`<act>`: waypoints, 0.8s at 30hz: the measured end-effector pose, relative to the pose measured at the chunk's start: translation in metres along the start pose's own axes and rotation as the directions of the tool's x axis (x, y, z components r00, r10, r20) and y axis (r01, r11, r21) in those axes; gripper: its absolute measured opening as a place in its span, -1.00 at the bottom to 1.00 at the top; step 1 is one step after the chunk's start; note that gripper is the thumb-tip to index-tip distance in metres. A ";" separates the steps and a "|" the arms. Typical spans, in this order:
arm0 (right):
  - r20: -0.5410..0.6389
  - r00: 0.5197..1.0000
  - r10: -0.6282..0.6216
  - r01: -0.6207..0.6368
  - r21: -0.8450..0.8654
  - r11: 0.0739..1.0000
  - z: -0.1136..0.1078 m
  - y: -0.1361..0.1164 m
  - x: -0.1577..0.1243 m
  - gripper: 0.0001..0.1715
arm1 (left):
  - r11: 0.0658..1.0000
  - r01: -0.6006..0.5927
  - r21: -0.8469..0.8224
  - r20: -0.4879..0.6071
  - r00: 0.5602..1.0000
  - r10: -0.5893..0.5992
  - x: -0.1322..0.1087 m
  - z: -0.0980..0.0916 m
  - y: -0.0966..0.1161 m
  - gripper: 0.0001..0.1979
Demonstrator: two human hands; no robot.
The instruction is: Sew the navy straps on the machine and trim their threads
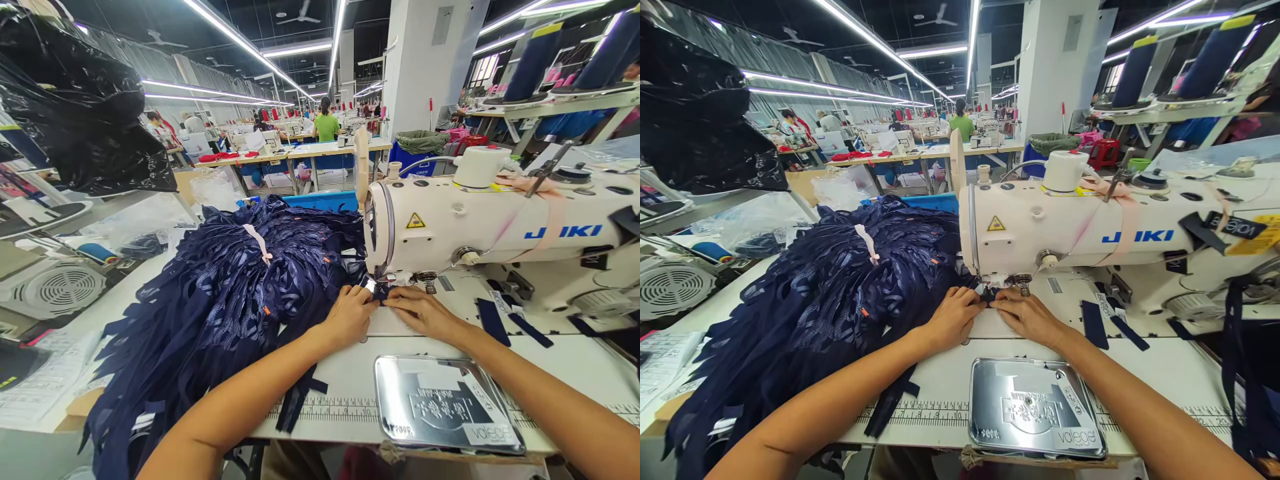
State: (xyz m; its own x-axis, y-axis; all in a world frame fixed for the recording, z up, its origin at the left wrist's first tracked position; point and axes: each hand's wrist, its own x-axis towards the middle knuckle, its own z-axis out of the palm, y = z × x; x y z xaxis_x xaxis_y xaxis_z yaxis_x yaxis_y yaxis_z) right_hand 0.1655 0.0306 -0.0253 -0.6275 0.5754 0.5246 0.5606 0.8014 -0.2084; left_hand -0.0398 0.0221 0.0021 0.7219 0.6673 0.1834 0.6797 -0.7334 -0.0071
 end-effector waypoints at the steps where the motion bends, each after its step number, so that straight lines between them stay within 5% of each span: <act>1: 0.017 1.000 -0.009 0.009 0.008 1.000 -0.001 0.001 0.000 -0.66 | 1.000 -0.004 -0.001 0.003 1.000 0.004 0.000 0.001 0.000 -0.65; 9: 0.048 0.990 -0.129 0.137 -0.243 0.960 -0.002 -0.006 0.000 -0.66 | 0.996 -0.087 -0.010 0.017 0.996 0.087 -0.007 -0.001 -0.001 -0.61; 24: 0.021 0.994 -0.109 0.111 -0.312 0.944 0.000 -0.007 0.003 -0.67 | 0.998 -0.068 0.007 0.035 0.997 0.068 -0.004 -0.005 -0.003 -0.64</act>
State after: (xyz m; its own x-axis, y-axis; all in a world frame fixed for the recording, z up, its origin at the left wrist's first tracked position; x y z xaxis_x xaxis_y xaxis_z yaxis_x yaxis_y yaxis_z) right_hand 0.1593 0.0266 -0.0226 -0.6965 0.4877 0.5264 0.6282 0.7689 0.1189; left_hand -0.0459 0.0210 0.0062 0.7702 0.6203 0.1482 0.6301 -0.7761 -0.0262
